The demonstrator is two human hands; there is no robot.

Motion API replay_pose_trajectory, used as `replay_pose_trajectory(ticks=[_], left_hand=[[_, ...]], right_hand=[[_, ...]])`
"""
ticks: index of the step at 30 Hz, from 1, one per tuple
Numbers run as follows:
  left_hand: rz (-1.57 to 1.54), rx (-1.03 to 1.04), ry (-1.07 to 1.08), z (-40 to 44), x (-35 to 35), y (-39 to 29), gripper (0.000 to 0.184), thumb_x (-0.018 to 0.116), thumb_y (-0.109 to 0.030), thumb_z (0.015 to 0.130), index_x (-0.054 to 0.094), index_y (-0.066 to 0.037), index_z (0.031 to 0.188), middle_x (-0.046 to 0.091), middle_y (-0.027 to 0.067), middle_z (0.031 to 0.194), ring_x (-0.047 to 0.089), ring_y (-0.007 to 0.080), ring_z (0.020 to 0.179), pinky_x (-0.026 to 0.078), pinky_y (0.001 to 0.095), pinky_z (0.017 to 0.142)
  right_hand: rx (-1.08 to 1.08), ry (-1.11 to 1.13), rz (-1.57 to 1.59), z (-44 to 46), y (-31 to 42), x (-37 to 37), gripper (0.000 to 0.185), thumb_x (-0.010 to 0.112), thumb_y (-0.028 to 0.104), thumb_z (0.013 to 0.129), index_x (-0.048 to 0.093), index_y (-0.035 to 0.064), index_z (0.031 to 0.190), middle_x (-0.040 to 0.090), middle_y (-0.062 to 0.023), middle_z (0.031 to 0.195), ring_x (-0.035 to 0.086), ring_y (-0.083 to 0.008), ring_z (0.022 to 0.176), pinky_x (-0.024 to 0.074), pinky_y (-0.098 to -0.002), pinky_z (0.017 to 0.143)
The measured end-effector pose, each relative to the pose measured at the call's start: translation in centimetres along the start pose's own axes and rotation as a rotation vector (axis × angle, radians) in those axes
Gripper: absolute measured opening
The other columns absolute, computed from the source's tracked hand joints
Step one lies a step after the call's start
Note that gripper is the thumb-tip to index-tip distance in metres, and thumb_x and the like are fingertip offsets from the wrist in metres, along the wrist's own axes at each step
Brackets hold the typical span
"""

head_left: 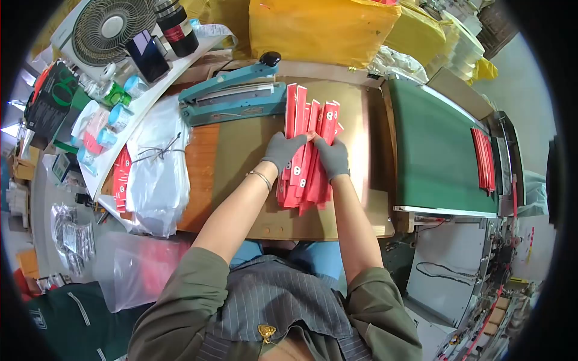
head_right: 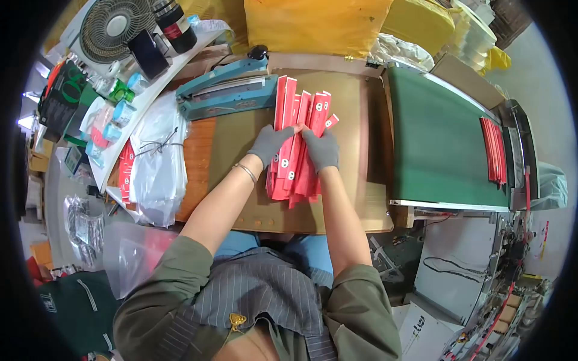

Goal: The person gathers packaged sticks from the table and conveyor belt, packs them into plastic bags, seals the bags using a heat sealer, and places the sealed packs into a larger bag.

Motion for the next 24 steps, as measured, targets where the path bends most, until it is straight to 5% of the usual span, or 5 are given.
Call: replay_pose_trajectory(ticks=[3,9,13,18,24], left_hand=[[-0.174,-0.061,0.203,-0.1,0.2,1.9,0.078,0.078,-0.054,0.065,0.061,0.011,0.104,0.066,0.0184,0.093,0.066,0.0229,0.081,0.051,0.0317,0.073],[-0.324,-0.243,0.388,-3.3,-2.0,0.1,0.065,0.076,-0.043,0.076,0.057,0.002,0.119,0.064,0.0123,0.110,0.062,0.0180,0.096,0.050,0.0323,0.087],[-0.245,0.373,0.279,-9.0,-4.5,-6.9,0.070,0.082,-0.033,0.070,0.052,-0.002,0.125,0.060,0.0084,0.116,0.058,0.0168,0.104,0.047,0.0320,0.092],[-0.057,0.751,0.401,-11.8,-7.6,-8.3,0.102,0.087,-0.026,0.059,0.030,-0.003,0.141,0.048,0.0119,0.132,0.047,0.0205,0.121,0.037,0.0347,0.103],[0.139,0.694,0.388,-12.8,-8.1,-4.7,0.090,0.088,-0.024,0.058,0.043,-0.002,0.133,0.056,0.0111,0.124,0.054,0.0210,0.111,0.043,0.0344,0.097]], right_hand=[[-0.074,-0.192,-0.402,-3.2,1.8,0.3,0.052,0.069,0.035,0.080,0.056,-0.0020,0.114,0.064,-0.0127,0.103,0.064,-0.0226,0.087,0.0515,-0.0351,0.078],[0.119,0.274,0.550,-3.5,0.7,3.0,0.052,0.070,0.024,0.082,0.050,-0.0061,0.119,0.064,-0.0126,0.104,0.065,-0.0208,0.089,0.0523,-0.0330,0.079],[-0.556,0.189,0.471,-8.7,7.2,4.7,0.063,0.073,0.024,0.080,0.042,-0.0008,0.129,0.058,-0.0127,0.118,0.060,-0.0215,0.101,0.0504,-0.0344,0.086],[-0.557,0.453,0.262,-11.6,9.7,4.7,0.094,0.086,0.022,0.063,0.033,0.0006,0.138,0.052,-0.0129,0.128,0.053,-0.0224,0.116,0.0440,-0.0379,0.098],[-0.444,0.368,0.259,-14.8,10.2,8.7,0.106,0.087,0.015,0.061,0.022,0.0017,0.144,0.042,-0.0145,0.134,0.047,-0.0235,0.121,0.0402,-0.0349,0.100]])
Point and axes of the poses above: each hand's wrist, its own z-axis towards the middle knuckle, its own x-axis out of the palm, y = z × x, the point moved 3 cm from there along z, towards the middle knuckle
